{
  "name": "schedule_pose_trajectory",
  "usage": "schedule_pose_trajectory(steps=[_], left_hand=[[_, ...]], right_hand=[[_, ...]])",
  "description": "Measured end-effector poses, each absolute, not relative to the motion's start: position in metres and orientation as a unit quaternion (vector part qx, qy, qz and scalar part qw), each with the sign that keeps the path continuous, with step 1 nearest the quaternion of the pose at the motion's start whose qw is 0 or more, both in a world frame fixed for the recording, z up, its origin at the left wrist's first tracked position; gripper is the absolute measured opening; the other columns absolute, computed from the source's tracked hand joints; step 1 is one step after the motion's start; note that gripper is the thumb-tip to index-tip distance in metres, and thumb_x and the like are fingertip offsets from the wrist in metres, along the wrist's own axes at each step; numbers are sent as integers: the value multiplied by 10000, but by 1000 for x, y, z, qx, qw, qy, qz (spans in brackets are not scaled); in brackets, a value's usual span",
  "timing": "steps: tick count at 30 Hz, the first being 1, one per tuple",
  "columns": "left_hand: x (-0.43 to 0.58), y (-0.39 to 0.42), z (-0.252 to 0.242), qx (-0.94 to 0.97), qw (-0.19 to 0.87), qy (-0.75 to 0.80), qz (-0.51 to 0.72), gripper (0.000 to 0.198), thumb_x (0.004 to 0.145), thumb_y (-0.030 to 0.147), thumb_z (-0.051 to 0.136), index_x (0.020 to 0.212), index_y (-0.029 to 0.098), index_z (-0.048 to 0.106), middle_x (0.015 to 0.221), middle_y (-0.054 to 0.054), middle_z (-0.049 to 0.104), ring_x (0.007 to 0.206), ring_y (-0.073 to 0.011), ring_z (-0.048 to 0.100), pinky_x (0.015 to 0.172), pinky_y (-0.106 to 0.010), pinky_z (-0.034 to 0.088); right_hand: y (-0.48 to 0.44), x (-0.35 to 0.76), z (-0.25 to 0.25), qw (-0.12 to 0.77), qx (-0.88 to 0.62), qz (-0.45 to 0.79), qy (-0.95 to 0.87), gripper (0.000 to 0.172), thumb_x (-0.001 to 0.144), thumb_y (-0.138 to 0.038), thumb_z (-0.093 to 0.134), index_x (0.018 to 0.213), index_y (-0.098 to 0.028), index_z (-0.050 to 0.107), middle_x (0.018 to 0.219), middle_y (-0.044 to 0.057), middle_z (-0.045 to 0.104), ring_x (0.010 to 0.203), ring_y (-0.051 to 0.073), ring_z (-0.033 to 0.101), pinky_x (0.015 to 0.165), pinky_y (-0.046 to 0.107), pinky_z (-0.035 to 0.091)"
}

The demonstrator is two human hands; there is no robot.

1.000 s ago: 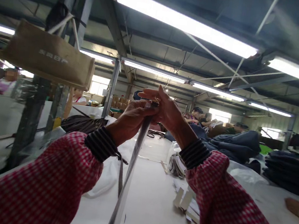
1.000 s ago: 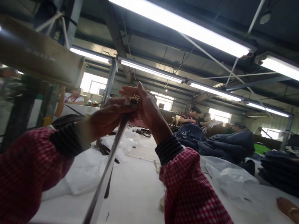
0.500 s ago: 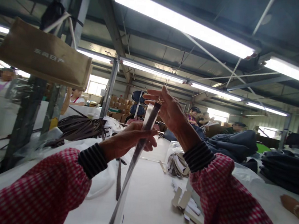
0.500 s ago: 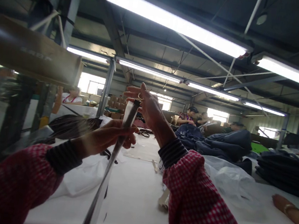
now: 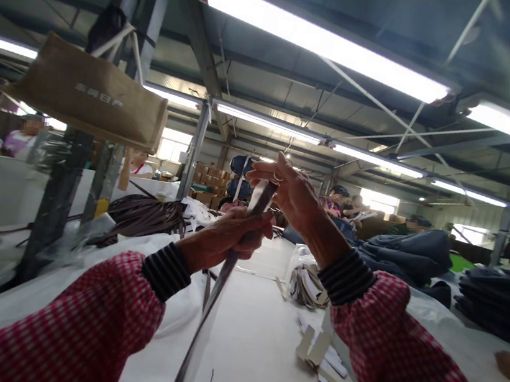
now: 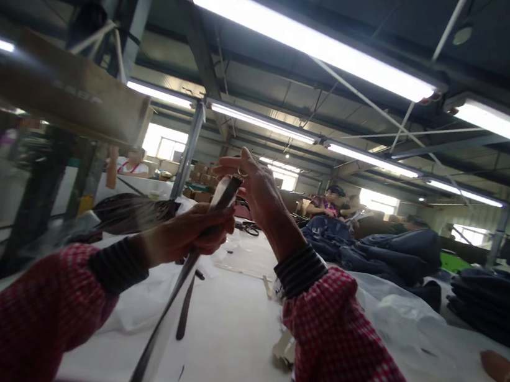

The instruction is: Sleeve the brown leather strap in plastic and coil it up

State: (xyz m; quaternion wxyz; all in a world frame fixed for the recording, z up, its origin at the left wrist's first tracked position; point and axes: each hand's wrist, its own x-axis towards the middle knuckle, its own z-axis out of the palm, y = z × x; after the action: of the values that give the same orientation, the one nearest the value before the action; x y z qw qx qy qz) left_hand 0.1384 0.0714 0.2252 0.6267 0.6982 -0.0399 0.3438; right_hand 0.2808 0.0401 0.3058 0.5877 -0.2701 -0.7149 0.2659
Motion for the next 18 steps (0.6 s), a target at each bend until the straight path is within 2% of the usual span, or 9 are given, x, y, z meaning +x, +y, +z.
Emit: schedule_pose_trajectory(steps=[4, 10, 13, 18], left_hand=[[138, 67, 224, 720, 637, -95, 258, 411, 1053, 397, 487, 759, 136, 609, 423, 78, 359, 365, -54, 221, 401, -189, 240], [142, 59, 215, 686, 694, -153, 158, 450, 1073, 385, 405, 739, 149, 591, 390, 71, 376, 326, -75, 270, 370, -181, 298], [144, 54, 211, 686, 690, -148, 177, 416, 1055, 394, 460, 754, 146, 603, 400, 65, 402, 329, -77, 299, 376, -182, 317], [144, 52, 220, 679, 681, -130, 241, 421, 1048, 419, 487, 740, 153, 594, 386, 82, 350, 332, -61, 215, 367, -171, 247]], right_hand=[[38, 277, 307, 606, -222, 294, -706, 508, 914, -680, 582, 927, -214, 783, 997, 84, 781, 992, 261, 700, 982, 439, 515], [25, 269, 311, 592, -232, 327, -699, 522, 930, -686, 547, 936, -212, 766, 1021, 81, 773, 978, 235, 702, 858, 381, 559], [24, 270, 308, 598, -228, 325, -696, 527, 921, -698, 550, 950, -215, 760, 1039, 77, 771, 984, 231, 701, 852, 377, 561], [20, 273, 302, 596, -244, 295, -706, 553, 924, -722, 515, 929, -226, 760, 1047, 98, 769, 1024, 265, 702, 898, 431, 565]])
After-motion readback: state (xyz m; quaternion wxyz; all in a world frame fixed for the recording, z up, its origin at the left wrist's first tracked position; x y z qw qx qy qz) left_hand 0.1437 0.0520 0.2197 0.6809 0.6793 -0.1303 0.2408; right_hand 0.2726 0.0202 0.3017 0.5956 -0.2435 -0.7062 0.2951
